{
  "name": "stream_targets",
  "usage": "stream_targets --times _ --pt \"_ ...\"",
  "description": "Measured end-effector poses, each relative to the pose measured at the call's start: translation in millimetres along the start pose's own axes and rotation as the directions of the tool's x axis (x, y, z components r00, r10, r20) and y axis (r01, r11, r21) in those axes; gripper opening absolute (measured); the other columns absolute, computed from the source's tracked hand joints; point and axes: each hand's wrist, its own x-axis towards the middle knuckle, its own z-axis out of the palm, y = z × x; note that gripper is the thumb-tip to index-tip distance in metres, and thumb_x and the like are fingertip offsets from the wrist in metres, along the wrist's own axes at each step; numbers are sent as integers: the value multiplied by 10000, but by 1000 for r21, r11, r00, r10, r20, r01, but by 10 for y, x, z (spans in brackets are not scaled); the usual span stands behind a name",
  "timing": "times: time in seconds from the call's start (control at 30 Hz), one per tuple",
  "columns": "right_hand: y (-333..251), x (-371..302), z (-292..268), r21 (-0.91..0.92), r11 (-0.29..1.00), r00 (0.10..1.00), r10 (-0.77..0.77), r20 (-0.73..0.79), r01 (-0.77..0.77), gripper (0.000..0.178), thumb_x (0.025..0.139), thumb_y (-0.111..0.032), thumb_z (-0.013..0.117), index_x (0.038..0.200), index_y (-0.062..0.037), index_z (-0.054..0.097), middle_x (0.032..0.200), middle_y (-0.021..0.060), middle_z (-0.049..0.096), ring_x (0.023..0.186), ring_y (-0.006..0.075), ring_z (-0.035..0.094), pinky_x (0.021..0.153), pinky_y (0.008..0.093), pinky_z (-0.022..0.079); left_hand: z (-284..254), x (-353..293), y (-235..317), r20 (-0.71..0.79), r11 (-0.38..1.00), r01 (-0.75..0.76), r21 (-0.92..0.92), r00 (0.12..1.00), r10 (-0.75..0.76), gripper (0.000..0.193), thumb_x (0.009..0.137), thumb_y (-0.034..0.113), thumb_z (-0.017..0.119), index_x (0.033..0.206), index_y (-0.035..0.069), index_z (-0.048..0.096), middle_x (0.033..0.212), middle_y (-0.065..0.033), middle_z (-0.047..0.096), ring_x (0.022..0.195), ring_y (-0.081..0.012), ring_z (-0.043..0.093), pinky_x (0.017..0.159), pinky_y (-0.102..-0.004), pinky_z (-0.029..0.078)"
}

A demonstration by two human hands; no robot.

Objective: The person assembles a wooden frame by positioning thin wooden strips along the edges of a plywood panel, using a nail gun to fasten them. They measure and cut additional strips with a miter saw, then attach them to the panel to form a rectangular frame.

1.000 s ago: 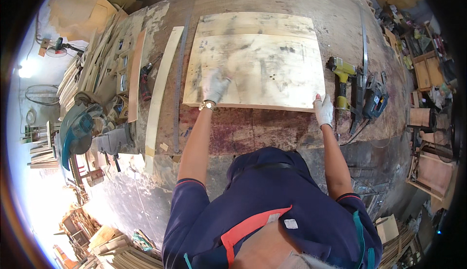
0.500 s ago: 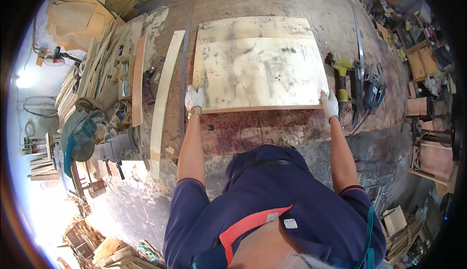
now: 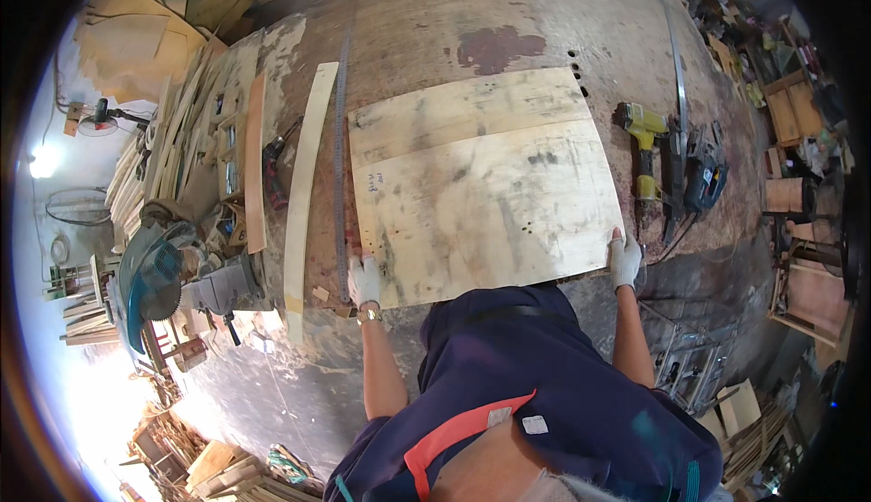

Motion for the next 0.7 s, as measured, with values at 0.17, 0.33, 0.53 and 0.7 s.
stream_targets --times 0.17,0.33,0.53,0.7 --pt "30 -29 -34 -4 993 993 114 -14 -114 470 1000 -417 644 961 47 707 736 97 693 670 213 624 654 375 486 62 852 539 -65 985 -144 -91 988 138 585 1015 592 490 1112 38 650 1010 -242 727 962 -446 678 833 -524 501" --pt "-74 39 46 37 997 998 68 -17 -68 468 984 -421 665 985 44 715 770 136 711 679 197 650 662 352 498 548 1897 399 75 870 -29 -492 994 76 600 1013 551 554 1074 -33 678 983 -185 736 928 -309 681 831 -433 501" --pt "-201 151 -31 -15 994 994 106 4 -106 461 950 -410 683 1068 34 722 859 196 736 795 296 722 736 408 535 576 1806 482 149 745 -8 -667 978 145 517 1039 423 583 1081 -80 694 986 -114 730 914 -213 676 817 -346 519" --pt "-542 728 322 -120 992 996 -32 84 42 508 904 -464 676 1108 -1 726 1001 256 734 961 422 710 828 480 534 107 1476 180 178 488 159 -858 984 -7 434 1035 336 593 1182 -62 684 1079 -134 734 914 -239 703 788 -376 578"
